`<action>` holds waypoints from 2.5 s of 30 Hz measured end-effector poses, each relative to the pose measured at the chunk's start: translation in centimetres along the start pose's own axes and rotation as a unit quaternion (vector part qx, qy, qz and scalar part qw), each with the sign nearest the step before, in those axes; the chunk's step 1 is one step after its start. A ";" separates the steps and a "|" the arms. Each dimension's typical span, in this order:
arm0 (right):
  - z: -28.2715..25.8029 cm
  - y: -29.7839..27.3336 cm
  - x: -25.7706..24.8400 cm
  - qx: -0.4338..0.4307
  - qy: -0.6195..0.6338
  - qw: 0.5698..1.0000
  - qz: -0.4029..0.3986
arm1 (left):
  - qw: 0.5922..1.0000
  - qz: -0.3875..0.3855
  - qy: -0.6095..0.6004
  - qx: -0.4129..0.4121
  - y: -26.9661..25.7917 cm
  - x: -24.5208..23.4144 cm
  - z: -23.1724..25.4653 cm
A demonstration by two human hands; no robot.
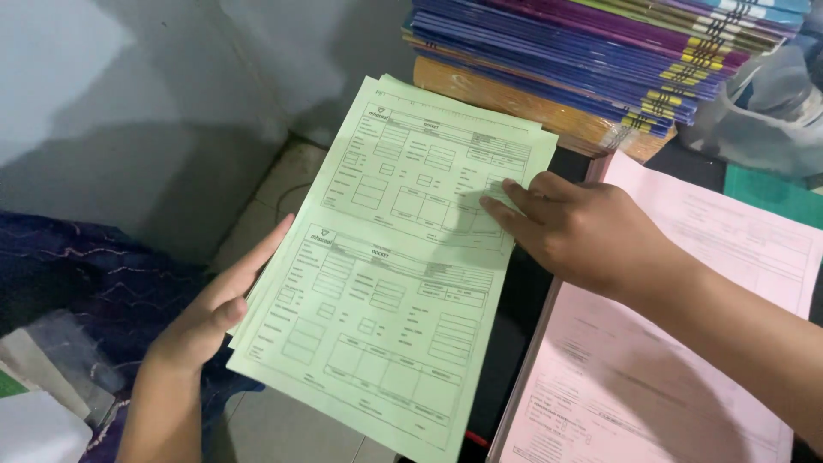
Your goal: Sorting and organizing colored paper forms on a desk
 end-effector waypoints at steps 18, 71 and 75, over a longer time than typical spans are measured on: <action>3.3 -0.4 -0.1 0.113 0.101 0.986 -0.068 | 0.965 0.019 0.216 -0.148 10.1 -3.4 -1.3; -9.5 -1.2 -6.5 -0.070 0.460 0.877 -0.119 | 0.989 -0.020 -0.053 0.137 1.6 -0.3 1.5; -5.7 -1.2 -4.3 -0.037 0.366 0.920 -0.138 | 0.993 -0.033 -0.045 0.105 2.0 -0.5 0.8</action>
Point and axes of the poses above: each hand's wrist, its own y-axis towards the middle knuckle, its own x-axis out of the palm, z = x × y, the point moved 10 cm from there along y, towards the middle knuckle, and after that the axes turned 7 degrees about x, right-handed, at the moved point
